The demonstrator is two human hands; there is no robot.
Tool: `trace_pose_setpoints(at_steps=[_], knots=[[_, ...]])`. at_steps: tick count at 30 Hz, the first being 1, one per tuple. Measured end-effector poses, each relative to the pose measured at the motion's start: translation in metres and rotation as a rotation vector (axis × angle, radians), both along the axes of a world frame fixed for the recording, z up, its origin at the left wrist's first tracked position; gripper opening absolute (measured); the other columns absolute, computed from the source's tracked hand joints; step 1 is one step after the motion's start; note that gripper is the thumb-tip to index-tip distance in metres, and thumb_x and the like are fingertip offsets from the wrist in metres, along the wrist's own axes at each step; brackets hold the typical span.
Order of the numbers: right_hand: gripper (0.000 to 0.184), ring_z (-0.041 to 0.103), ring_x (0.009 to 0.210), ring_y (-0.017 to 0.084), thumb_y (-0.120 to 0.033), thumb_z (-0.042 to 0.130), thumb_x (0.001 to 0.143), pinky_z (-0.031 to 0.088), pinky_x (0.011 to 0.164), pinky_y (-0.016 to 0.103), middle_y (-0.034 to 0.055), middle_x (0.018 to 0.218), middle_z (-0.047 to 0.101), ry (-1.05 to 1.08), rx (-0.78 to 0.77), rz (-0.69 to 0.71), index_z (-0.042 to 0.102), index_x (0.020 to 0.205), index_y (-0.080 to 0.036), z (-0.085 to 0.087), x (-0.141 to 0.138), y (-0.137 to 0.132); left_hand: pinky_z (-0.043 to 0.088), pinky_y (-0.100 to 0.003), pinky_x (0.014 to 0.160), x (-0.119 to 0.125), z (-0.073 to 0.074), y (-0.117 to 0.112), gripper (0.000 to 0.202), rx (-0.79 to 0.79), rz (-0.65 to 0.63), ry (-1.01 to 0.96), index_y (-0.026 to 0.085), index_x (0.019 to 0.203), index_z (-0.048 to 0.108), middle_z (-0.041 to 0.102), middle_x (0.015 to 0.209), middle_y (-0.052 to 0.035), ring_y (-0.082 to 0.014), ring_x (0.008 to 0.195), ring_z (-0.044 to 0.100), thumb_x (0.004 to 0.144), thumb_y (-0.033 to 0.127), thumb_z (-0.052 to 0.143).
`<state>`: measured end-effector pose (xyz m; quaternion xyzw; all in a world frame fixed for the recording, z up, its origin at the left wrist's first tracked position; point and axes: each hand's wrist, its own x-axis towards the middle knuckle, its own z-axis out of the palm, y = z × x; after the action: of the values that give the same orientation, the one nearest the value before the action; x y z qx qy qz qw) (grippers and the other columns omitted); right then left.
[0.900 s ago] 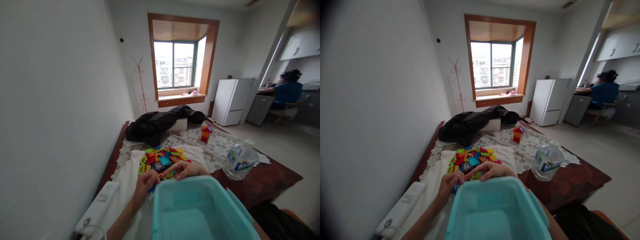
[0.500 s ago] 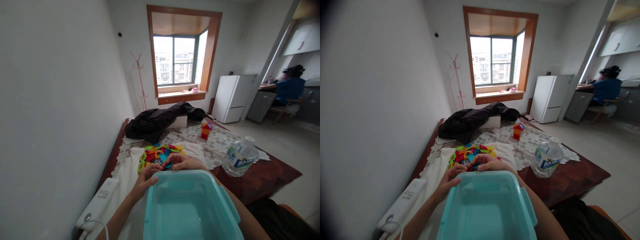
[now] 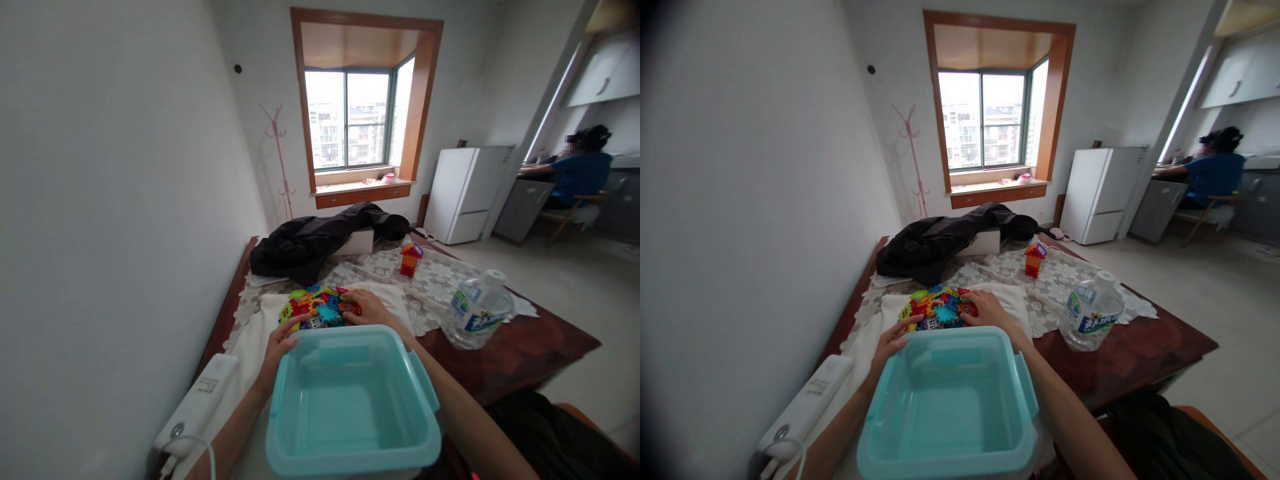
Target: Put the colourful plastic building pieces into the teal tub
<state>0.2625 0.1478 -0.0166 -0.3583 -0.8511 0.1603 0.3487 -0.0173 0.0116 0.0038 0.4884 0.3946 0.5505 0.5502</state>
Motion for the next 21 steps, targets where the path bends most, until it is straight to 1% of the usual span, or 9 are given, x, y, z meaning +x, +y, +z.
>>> trace_pose_setpoints(at_steps=[2, 4, 5, 7, 10, 13, 15, 18, 21], knots=[[0.041, 0.069, 0.122, 0.032, -0.027, 0.074, 0.088, 0.053, 0.108, 0.048, 0.0143, 0.131, 0.074, -0.020, 0.001, -0.034, 0.073, 0.128, -0.021, -0.005, -0.001, 0.003, 0.056, -0.033, 0.074, 0.002, 0.002, -0.001, 0.065, 0.002, -0.040, -0.024, 0.019, 0.142, 0.068, 0.082, 0.112, -0.0099, -0.0295, 0.090, 0.075, 0.079, 0.038, 0.070], [0.034, 0.072, 0.116, 0.029, -0.024, 0.067, 0.093, 0.056, 0.103, 0.044, 0.0122, 0.125, 0.077, 0.029, 0.004, -0.081, 0.072, 0.126, -0.021, -0.007, -0.001, 0.006, 0.057, -0.034, 0.077, 0.003, 0.003, -0.002, 0.067, 0.009, -0.035, -0.028, 0.018, 0.144, 0.066, 0.081, 0.116, -0.0107, -0.0322, 0.098, 0.075, 0.080, 0.036, 0.069], [0.030, 0.074, 0.113, 0.028, -0.024, 0.064, 0.096, 0.057, 0.101, 0.043, 0.0109, 0.122, 0.078, 0.060, 0.002, -0.107, 0.072, 0.125, -0.022, -0.008, -0.001, 0.007, 0.057, -0.034, 0.076, 0.004, 0.004, -0.003, 0.067, 0.006, -0.032, -0.033, 0.018, 0.145, 0.065, 0.082, 0.115, -0.0107, -0.0327, 0.099, 0.076, 0.081, 0.035, 0.069], [0.026, 0.075, 0.108, 0.027, -0.025, 0.061, 0.099, 0.058, 0.097, 0.041, 0.0087, 0.118, 0.080, 0.110, -0.013, -0.155, 0.071, 0.123, -0.024, -0.010, 0.001, 0.010, 0.056, -0.032, 0.072, 0.003, 0.004, -0.003, 0.065, -0.004, -0.026, -0.043, 0.018, 0.145, 0.065, 0.083, 0.108, -0.0101, -0.0318, 0.094, 0.077, 0.082, 0.034, 0.068], [0.024, 0.075, 0.109, 0.027, -0.027, 0.061, 0.101, 0.057, 0.097, 0.040, 0.0084, 0.121, 0.079, 0.123, -0.022, -0.226, 0.070, 0.123, -0.026, -0.013, 0.005, 0.014, 0.054, -0.029, 0.065, 0.002, 0.003, -0.003, 0.061, -0.009, -0.015, -0.026, 0.017, 0.139, 0.070, 0.083, 0.096, -0.0089, -0.0276, 0.081, 0.076, 0.080, 0.034, 0.070], [0.025, 0.075, 0.110, 0.028, -0.027, 0.057, 0.103, 0.056, 0.097, 0.040, 0.0097, 0.120, 0.079, 0.095, -0.027, -0.300, 0.068, 0.125, -0.025, -0.015, 0.009, 0.018, 0.052, -0.028, 0.062, 0.001, 0.002, -0.001, 0.056, -0.009, -0.004, 0.003, 0.015, 0.130, 0.075, 0.082, 0.086, -0.0073, -0.0226, 0.068, 0.072, 0.078, 0.035, 0.071], [0.024, 0.075, 0.108, 0.029, -0.029, 0.056, 0.104, 0.055, 0.096, 0.040, 0.0106, 0.118, 0.079, 0.084, -0.040, -0.320, 0.068, 0.124, -0.024, -0.016, 0.012, 0.019, 0.051, -0.027, 0.061, 0.001, 0.003, 0.000, 0.051, -0.010, 0.016, 0.021, 0.015, 0.123, 0.078, 0.081, 0.083, -0.0065, -0.0208, 0.066, 0.070, 0.077, 0.036, 0.072], [0.024, 0.074, 0.107, 0.029, -0.034, 0.060, 0.101, 0.054, 0.096, 0.041, 0.0111, 0.116, 0.079, 0.094, -0.057, -0.299, 0.069, 0.121, -0.023, -0.017, 0.013, 0.018, 0.050, -0.026, 0.060, 0.003, 0.007, -0.002, 0.044, -0.012, 0.047, 0.054, 0.014, 0.114, 0.081, 0.079, 0.078, -0.0059, -0.0195, 0.065, 0.068, 0.077, 0.036, 0.073], [0.023, 0.073, 0.105, 0.029, -0.035, 0.062, 0.097, 0.054, 0.097, 0.044, 0.0112, 0.111, 0.079, 0.191, -0.060, -0.300, 0.071, 0.113, -0.022, -0.018, 0.012, 0.017, 0.053, -0.027, 0.065, 0.007, 0.015, -0.006, 0.034, 0.005, 0.120, 0.079, 0.015, 0.101, 0.084, 0.081, 0.087, -0.0070, -0.0203, 0.071, 0.068, 0.074, 0.034, 0.074]])
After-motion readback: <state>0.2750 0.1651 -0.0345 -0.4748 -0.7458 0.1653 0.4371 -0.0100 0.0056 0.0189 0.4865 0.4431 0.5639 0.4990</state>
